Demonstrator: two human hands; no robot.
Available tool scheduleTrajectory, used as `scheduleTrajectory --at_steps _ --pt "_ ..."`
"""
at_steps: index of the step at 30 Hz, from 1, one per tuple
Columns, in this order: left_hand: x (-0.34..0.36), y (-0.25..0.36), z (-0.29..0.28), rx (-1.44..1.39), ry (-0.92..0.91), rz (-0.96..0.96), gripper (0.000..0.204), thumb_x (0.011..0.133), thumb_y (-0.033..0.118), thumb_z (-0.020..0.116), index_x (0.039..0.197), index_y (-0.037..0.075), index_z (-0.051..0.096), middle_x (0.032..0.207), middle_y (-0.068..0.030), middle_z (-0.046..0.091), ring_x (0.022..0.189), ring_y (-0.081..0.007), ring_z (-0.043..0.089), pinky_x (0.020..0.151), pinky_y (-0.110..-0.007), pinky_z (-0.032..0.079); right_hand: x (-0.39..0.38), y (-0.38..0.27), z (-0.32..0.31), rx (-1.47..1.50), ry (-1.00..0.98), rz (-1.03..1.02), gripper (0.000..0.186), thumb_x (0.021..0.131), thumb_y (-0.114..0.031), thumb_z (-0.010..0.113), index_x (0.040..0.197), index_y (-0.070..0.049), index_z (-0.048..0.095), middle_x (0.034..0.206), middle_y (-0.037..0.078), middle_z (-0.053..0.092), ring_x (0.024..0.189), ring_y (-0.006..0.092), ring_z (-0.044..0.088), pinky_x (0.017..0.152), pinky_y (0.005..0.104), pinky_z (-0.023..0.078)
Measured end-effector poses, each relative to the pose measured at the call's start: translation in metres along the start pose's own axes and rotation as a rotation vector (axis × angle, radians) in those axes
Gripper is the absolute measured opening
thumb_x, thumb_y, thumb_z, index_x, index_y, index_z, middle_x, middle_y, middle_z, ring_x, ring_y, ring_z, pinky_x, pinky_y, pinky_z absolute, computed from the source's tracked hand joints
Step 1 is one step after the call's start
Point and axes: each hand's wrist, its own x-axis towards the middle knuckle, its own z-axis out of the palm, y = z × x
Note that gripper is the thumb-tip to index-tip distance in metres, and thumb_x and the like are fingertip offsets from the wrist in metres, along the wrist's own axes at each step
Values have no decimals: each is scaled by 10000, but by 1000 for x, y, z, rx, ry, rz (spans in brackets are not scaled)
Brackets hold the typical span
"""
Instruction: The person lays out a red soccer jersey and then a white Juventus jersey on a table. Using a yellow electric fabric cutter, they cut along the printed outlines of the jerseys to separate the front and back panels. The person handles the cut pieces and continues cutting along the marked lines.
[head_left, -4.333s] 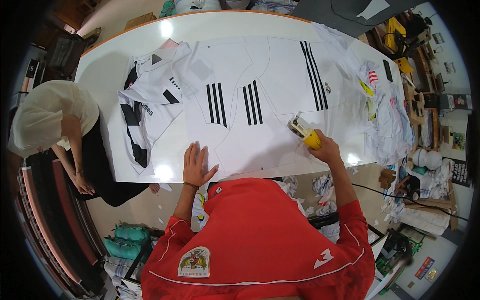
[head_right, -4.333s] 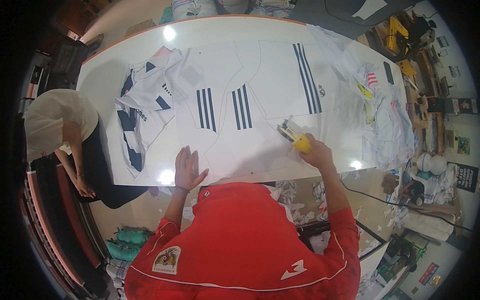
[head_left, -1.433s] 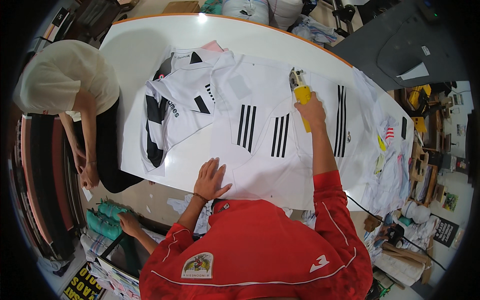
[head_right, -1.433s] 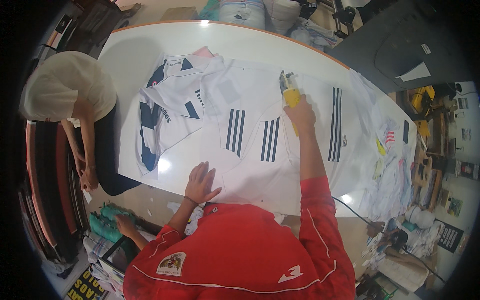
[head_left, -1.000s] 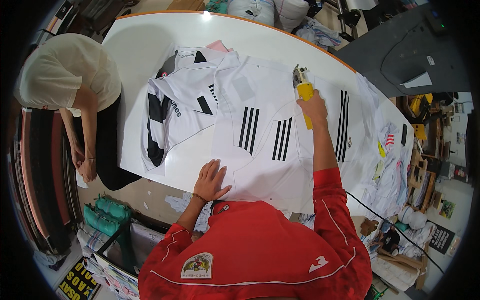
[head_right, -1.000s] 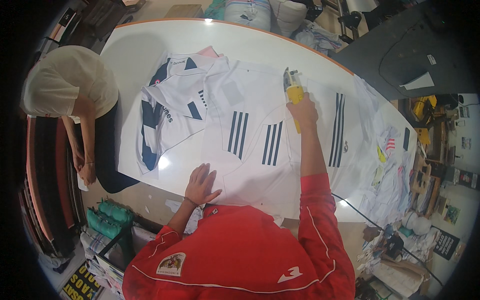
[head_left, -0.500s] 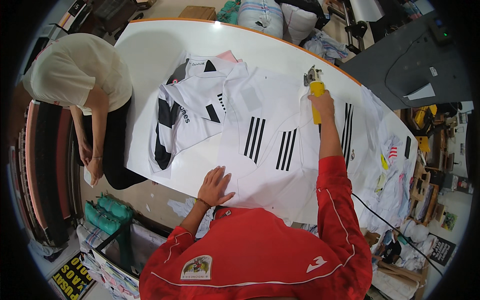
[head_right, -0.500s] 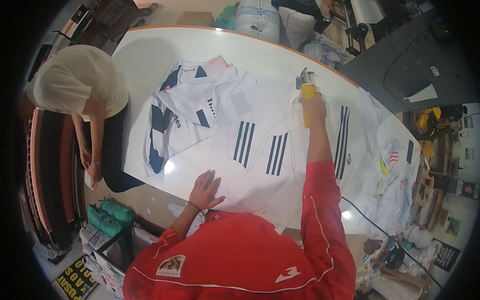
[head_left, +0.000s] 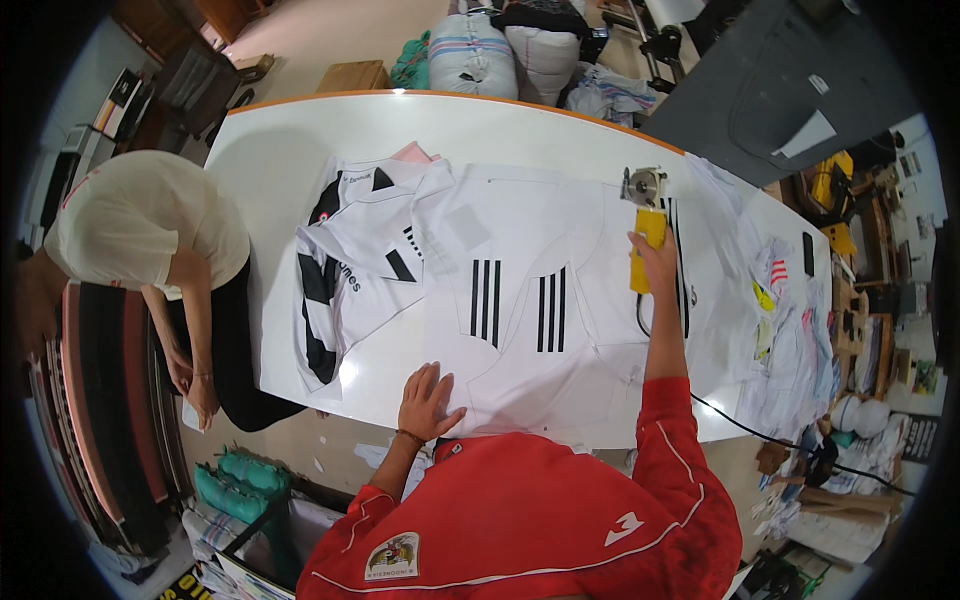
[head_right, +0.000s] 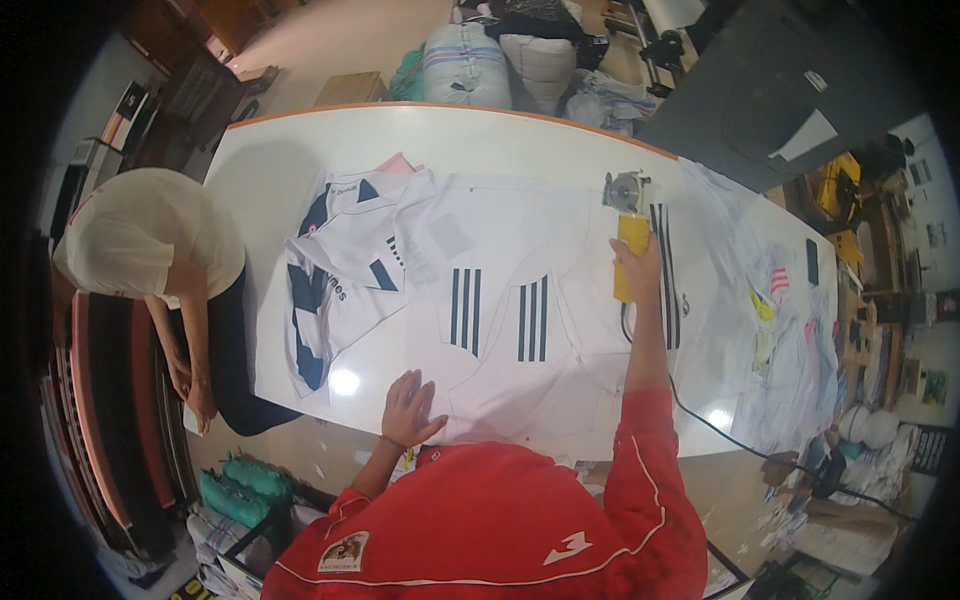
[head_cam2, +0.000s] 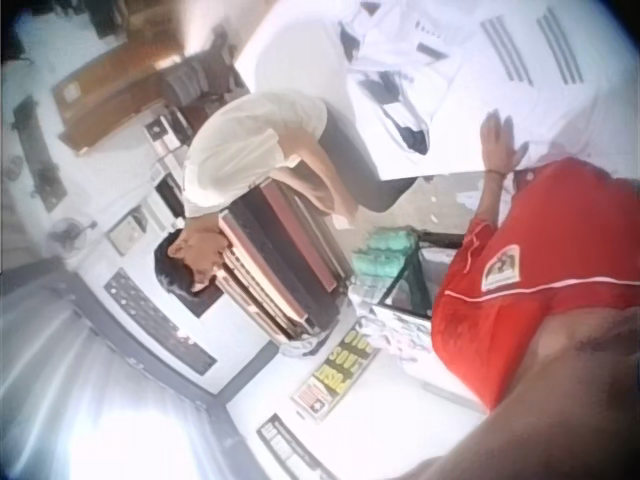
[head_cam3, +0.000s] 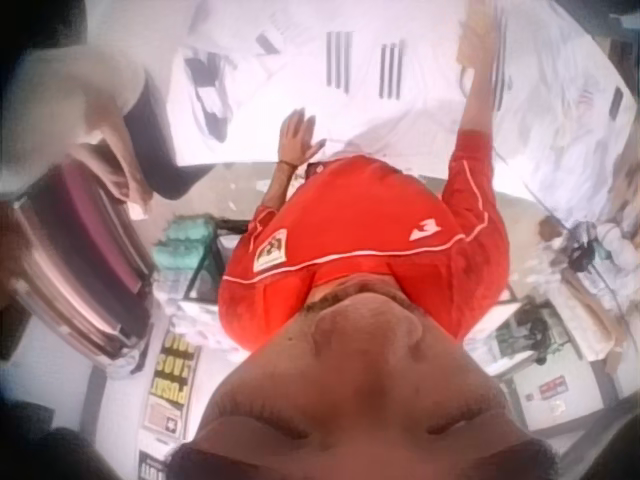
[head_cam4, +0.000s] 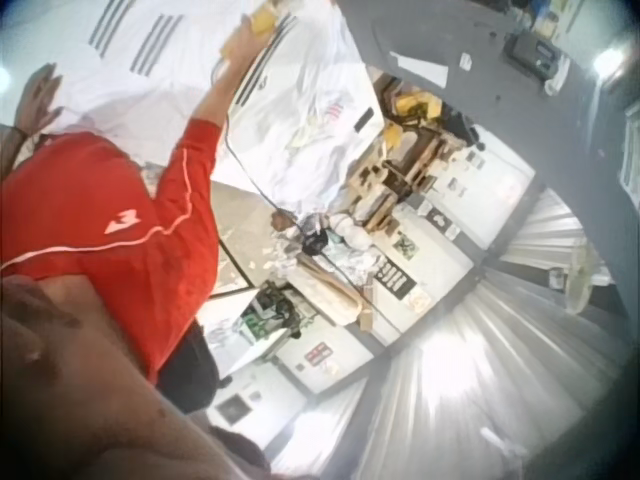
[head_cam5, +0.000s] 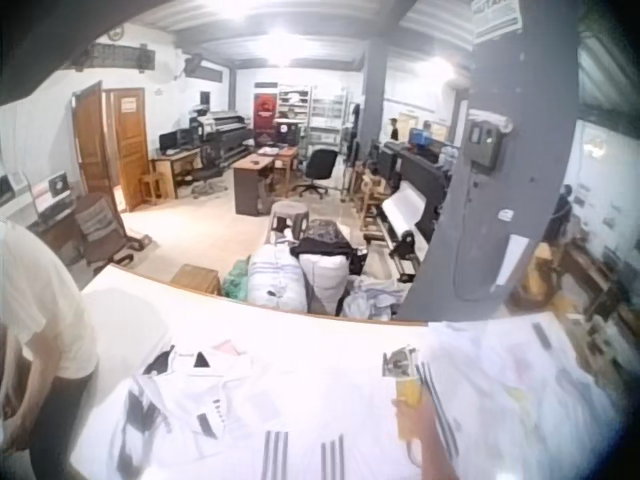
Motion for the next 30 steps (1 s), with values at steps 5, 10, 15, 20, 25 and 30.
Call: scheduleTrajectory --at_steps 5,10,15,20,25,30 --pt "32 20 9 8 83 -65 685 881 423 813 1422 42 635 1524 -242 513 1409 -468 464 1176 -589 356 -96 -28 -81 -115 122 117 484 845 -196 870 1220 -10 627 957 82 697 764 177 693 683 331 578" --pt "131 64 36 -171 33 165 668 921 366 793 1458 24 592 1559 -241 492 1431 -461 453 1187 -570 357 -191 17 -153 20 292 177 480 848 -210 877 1206 -20 620 918 78 682 697 190 692 634 332 577" --pt "212 135 102 -191 -184 455 776 924 405 786 1573 105 484 1578 -210 478 1462 -430 449 1213 -539 373 -268 74 -187 142 504 250 430 869 -232 873 1162 -28 633 857 81 668 631 210 689 573 351 572" --pt "235 197 140 51 -331 582 691 988 463 713 1521 63 532 1508 -180 578 1375 -374 543 1158 -550 418 -329 103 -193 335 732 334 418 874 -245 870 1140 -26 634 839 79 659 641 222 702 572 358 584" --pt "267 222 150 -195 -624 345 289 1013 249 717 1225 57 674 1038 -65 740 986 -249 694 945 -430 522 -367 132 -197 430 856 341 405 878 -235 869 1135 -23 638 861 78 666 651 220 702 578 359 593" --pt "293 252 55 -1139 -537 188 62 1030 46 711 1027 46 650 901 50 592 862 -69 546 842 -253 476 -383 150 -198 478 932 326 419 880 -184 865 1189 -5 646 929 84 677 658 220 684 577 362 590"
